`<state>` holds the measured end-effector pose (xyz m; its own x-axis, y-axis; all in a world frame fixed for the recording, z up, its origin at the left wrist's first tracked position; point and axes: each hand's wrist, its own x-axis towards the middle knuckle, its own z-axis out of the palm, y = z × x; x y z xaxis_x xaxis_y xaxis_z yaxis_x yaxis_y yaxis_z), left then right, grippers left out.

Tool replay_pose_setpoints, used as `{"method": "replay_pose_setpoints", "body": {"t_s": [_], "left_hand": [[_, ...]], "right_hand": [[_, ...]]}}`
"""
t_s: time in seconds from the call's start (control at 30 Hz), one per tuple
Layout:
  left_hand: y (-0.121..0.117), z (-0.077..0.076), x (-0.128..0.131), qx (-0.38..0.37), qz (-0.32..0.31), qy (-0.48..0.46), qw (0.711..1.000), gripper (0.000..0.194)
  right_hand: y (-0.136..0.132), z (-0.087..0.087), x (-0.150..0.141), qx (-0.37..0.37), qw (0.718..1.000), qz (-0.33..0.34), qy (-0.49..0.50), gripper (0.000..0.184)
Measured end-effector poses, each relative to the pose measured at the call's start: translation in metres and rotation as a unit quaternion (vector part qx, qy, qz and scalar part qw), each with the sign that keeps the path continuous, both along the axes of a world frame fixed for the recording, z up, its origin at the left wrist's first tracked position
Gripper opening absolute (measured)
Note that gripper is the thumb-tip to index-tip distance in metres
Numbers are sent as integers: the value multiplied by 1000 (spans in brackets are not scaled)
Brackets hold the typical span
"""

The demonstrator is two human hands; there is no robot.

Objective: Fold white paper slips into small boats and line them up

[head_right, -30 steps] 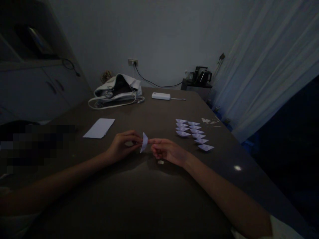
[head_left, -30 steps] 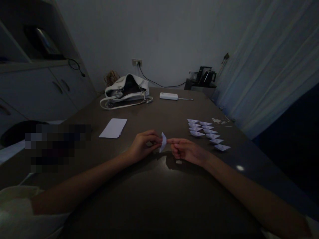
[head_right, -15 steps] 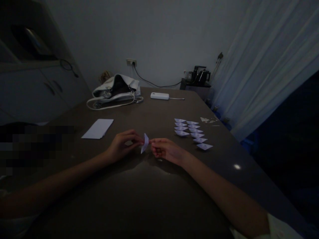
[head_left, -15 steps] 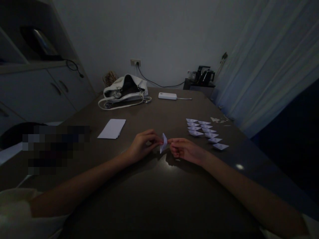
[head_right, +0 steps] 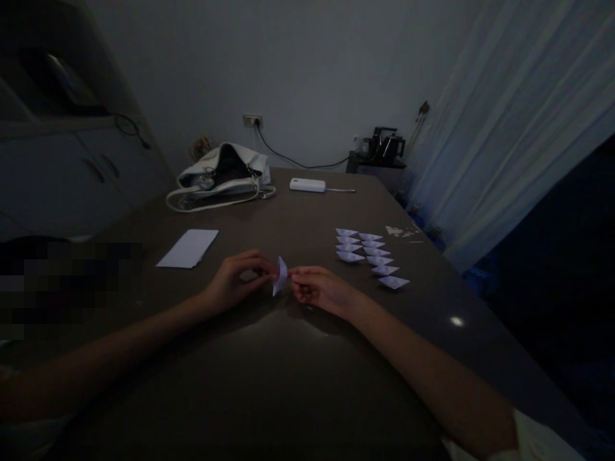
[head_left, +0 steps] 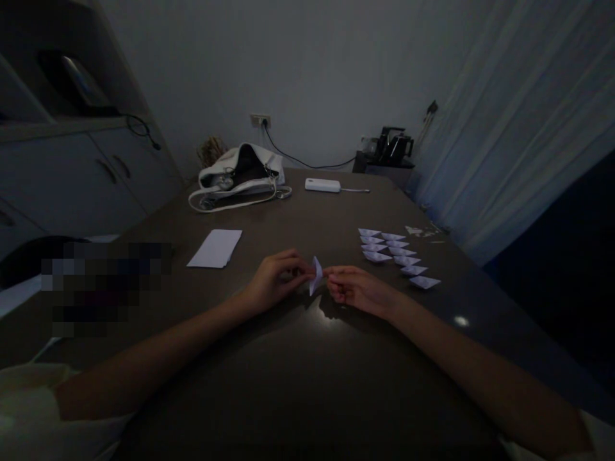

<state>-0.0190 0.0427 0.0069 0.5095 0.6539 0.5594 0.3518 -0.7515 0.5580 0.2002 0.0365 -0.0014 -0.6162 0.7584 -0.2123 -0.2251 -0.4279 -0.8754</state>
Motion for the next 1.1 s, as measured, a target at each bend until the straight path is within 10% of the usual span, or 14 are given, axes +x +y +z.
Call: {"method": "replay_pose_setpoints", "body": {"t_s": [0.53, 0.87, 1.1], "left_hand": [[7, -3, -1, -182, 66, -90, 977, 18], [6, -2, 2, -175, 67, -97, 978, 17], [2, -6, 8, -362, -49, -174, 915, 31]], "right_hand": [[-2, 2, 0, 0, 1000, 11, -4, 44], [-1, 2, 0, -13, 1000, -10, -3, 37], [2, 0, 0, -39, 998, -32, 33, 27]]}}
